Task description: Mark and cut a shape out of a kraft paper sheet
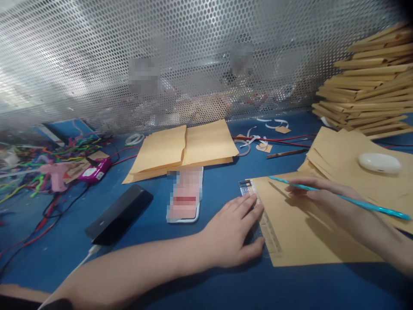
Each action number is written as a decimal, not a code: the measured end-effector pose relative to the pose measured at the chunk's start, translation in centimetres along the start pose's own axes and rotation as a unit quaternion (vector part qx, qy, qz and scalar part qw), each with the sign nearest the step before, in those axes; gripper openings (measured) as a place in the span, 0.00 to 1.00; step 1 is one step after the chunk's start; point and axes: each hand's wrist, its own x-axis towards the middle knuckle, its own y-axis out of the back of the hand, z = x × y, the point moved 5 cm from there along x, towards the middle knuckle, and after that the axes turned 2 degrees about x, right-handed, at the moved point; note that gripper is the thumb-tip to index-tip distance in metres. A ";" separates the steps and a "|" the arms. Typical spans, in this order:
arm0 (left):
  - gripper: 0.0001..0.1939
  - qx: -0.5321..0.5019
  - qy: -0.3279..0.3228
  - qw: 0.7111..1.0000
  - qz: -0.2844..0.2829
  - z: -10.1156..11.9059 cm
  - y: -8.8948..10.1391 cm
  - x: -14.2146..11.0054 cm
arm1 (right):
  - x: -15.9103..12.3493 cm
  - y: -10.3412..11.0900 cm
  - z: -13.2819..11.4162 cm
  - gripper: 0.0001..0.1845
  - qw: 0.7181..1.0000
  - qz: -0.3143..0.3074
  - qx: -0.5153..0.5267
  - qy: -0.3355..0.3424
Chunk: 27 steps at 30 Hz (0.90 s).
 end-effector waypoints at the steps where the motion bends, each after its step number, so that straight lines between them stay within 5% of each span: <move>1: 0.33 0.001 0.002 1.000 -0.004 0.0 0.0 0.0 | 0.1 -0.2 0.1 0.18 1.000 -0.004 0.020 -0.002; 12: 0.34 -0.006 0.009 1.000 -0.021 -0.1 0.0 0.1 | -1.0 -1.2 -2.0 0.18 0.997 0.023 -0.079 -0.007; 27: 0.41 0.004 0.056 0.998 -0.036 -0.5 -0.1 0.3 | -0.4 -0.8 -1.2 0.14 0.996 0.025 -0.067 0.057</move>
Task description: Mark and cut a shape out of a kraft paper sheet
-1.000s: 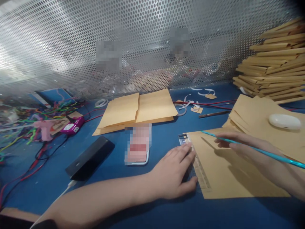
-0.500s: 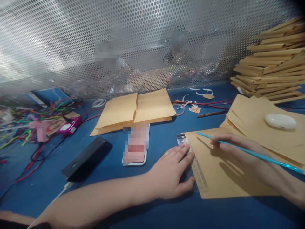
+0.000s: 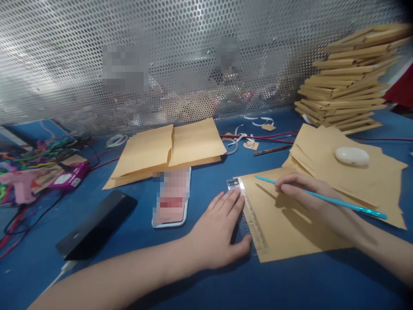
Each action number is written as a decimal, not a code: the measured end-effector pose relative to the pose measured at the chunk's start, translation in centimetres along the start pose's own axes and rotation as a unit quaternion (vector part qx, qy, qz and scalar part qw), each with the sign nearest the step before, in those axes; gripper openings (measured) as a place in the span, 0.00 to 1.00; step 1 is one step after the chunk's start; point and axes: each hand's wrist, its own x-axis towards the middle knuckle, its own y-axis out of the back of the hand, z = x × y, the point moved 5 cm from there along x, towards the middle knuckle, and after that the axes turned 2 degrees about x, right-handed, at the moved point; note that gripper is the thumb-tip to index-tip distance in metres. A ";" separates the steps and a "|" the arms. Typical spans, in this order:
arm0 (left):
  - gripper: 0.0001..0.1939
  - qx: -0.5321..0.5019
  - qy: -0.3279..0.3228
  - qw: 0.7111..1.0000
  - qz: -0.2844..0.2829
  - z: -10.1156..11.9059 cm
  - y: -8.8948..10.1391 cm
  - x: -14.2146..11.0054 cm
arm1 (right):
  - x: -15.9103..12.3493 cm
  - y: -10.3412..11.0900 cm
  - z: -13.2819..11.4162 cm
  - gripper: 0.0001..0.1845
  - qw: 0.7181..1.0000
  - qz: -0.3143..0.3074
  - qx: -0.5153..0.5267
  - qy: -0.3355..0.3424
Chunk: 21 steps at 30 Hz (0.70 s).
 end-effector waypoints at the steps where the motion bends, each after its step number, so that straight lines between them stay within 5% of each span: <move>1: 0.41 0.002 0.001 1.000 -0.004 0.0 0.0 0.0 | 0.0 0.0 0.0 0.14 1.000 0.000 -0.003 0.000; 21: 0.46 0.005 -0.055 0.998 -0.019 0.7 0.1 -0.3 | -1.3 -1.1 -0.7 0.08 0.993 -0.116 0.017 0.023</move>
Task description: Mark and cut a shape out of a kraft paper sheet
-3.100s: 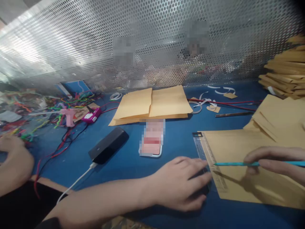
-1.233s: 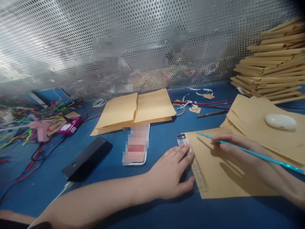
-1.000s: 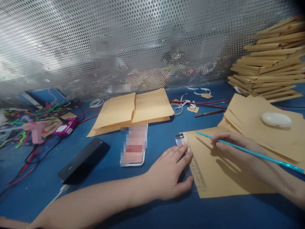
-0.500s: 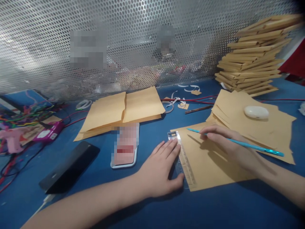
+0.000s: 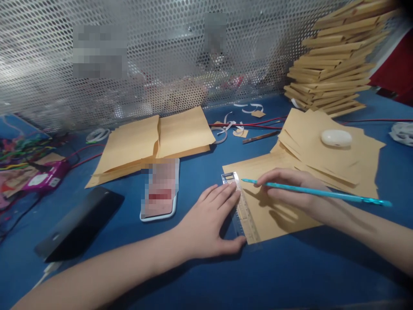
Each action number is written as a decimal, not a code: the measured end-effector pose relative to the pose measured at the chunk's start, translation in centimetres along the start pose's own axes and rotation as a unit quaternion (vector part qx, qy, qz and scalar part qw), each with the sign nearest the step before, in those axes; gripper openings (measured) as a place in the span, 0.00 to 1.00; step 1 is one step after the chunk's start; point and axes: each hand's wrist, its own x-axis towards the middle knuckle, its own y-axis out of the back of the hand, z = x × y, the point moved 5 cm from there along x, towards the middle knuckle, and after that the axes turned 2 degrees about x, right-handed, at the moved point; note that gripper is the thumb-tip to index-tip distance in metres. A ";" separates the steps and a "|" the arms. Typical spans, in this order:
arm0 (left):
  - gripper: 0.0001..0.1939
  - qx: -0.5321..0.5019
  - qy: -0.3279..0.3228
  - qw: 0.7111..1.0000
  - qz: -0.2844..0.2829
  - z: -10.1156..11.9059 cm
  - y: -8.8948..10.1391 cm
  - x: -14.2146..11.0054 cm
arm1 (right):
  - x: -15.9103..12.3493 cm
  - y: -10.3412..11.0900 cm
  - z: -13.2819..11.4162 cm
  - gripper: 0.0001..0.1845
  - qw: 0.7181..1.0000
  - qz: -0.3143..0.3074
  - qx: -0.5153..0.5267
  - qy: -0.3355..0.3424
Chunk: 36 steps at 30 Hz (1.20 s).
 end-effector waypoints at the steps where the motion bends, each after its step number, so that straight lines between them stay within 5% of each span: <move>1: 0.46 -0.001 -0.002 1.000 0.000 0.0 0.0 0.0 | 0.0 -0.1 0.1 0.07 1.000 -0.004 0.006 -0.006; 8: 0.47 0.002 -0.004 1.000 0.015 -0.1 0.1 -0.1 | 0.0 -0.6 0.8 0.12 0.999 -0.020 -0.004 -0.030; 36: 0.47 -0.010 -0.010 0.999 0.034 -0.1 0.4 -0.1 | -0.1 -0.8 0.1 0.03 0.996 -0.049 -0.067 -0.014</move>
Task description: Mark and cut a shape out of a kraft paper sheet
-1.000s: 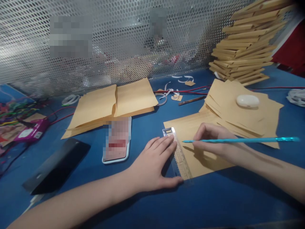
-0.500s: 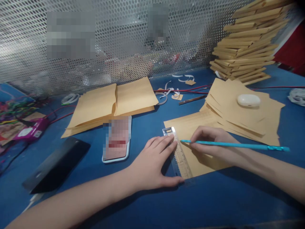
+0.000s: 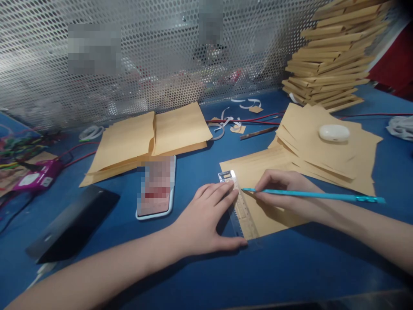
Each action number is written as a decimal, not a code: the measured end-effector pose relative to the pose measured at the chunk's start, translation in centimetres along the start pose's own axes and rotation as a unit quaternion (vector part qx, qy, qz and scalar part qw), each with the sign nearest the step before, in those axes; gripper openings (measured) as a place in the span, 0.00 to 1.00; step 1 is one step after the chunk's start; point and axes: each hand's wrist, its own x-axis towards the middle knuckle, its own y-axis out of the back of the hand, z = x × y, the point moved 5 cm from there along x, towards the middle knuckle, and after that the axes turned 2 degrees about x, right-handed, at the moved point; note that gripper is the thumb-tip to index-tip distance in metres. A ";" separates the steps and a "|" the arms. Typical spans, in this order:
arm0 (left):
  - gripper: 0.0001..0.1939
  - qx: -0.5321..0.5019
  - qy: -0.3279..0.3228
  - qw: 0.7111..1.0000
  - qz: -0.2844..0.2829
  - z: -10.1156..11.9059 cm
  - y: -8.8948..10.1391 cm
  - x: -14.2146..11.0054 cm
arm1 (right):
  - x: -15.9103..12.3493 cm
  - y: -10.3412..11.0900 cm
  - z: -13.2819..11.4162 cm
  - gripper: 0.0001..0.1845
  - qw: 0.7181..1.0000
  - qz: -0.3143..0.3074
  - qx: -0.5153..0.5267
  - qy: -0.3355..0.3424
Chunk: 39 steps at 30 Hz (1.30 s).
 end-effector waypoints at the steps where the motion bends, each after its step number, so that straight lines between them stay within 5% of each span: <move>1: 0.47 0.001 0.000 1.000 0.000 0.0 0.0 0.0 | 0.0 0.0 0.0 0.03 1.000 -0.002 0.000 0.000; 29: 0.48 0.003 0.004 1.000 -0.014 -0.1 0.0 0.1 | 0.1 0.0 0.7 0.03 1.000 -0.001 -0.015 0.012; 39: 0.47 0.016 -0.001 1.000 -0.021 0.2 0.1 0.2 | -0.4 0.1 -0.5 0.04 0.998 -0.060 -0.003 -0.016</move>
